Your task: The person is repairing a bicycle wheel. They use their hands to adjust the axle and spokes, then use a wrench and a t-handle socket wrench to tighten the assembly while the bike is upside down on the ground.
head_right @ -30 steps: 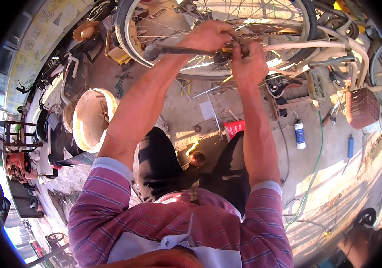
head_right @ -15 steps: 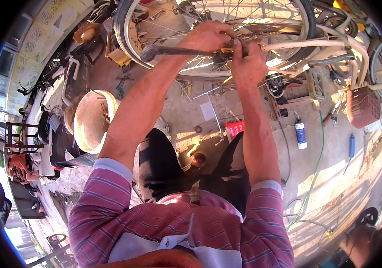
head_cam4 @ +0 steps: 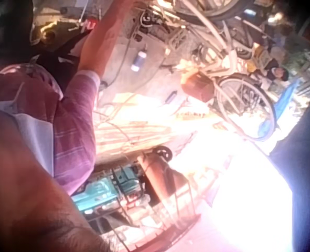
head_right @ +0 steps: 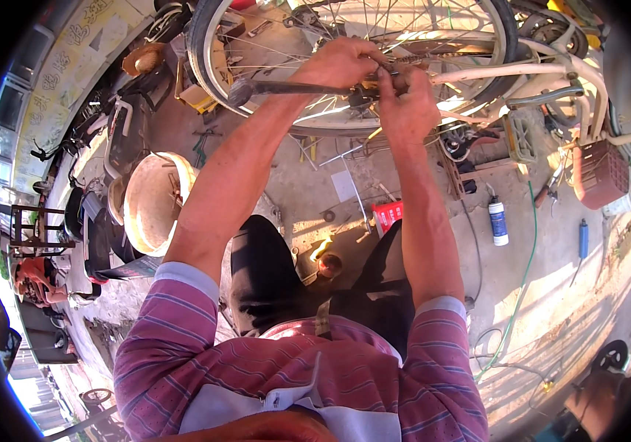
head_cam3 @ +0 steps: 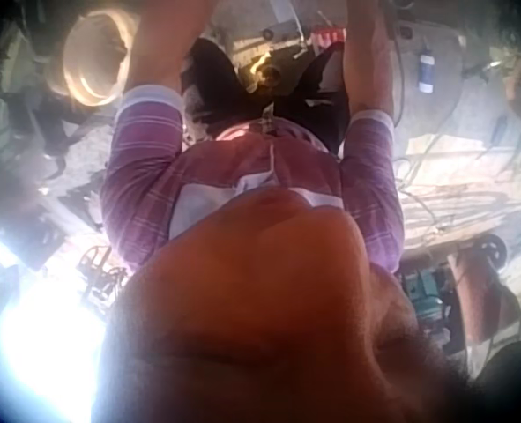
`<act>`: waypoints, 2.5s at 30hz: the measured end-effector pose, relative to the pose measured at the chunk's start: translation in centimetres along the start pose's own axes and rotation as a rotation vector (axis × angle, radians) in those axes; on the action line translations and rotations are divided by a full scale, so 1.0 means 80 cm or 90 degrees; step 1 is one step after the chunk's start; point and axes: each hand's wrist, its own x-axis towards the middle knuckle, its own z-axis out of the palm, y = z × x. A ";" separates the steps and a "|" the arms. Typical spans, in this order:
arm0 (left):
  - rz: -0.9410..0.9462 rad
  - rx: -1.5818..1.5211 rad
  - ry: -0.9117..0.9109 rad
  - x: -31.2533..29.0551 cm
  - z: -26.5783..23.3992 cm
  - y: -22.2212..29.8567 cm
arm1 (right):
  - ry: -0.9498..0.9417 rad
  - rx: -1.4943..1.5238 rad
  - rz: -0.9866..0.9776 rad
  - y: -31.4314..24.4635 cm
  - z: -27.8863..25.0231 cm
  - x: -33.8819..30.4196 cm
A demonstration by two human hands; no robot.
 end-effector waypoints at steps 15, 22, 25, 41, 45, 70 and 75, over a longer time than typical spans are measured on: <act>-0.015 0.006 0.001 -0.002 -0.002 0.005 | -0.005 0.017 0.004 0.004 0.004 0.002; -0.019 -0.012 0.003 -0.002 0.000 0.000 | -0.005 -0.020 0.004 0.000 0.005 -0.001; -0.014 -0.006 0.020 0.000 0.002 0.000 | -0.013 -0.018 0.042 -0.001 0.007 -0.003; -0.025 -0.031 0.013 -0.004 0.000 0.001 | 0.003 0.067 0.199 -0.031 0.004 -0.002; -0.005 -0.026 0.035 -0.003 0.003 -0.002 | -0.007 0.016 0.124 -0.018 0.005 -0.002; -0.012 -0.102 -0.022 -0.001 0.001 -0.005 | -0.517 -0.044 0.403 0.165 0.058 -0.311; -0.014 -0.035 -0.002 -0.002 0.003 0.000 | -0.652 -0.181 0.379 0.200 0.076 -0.373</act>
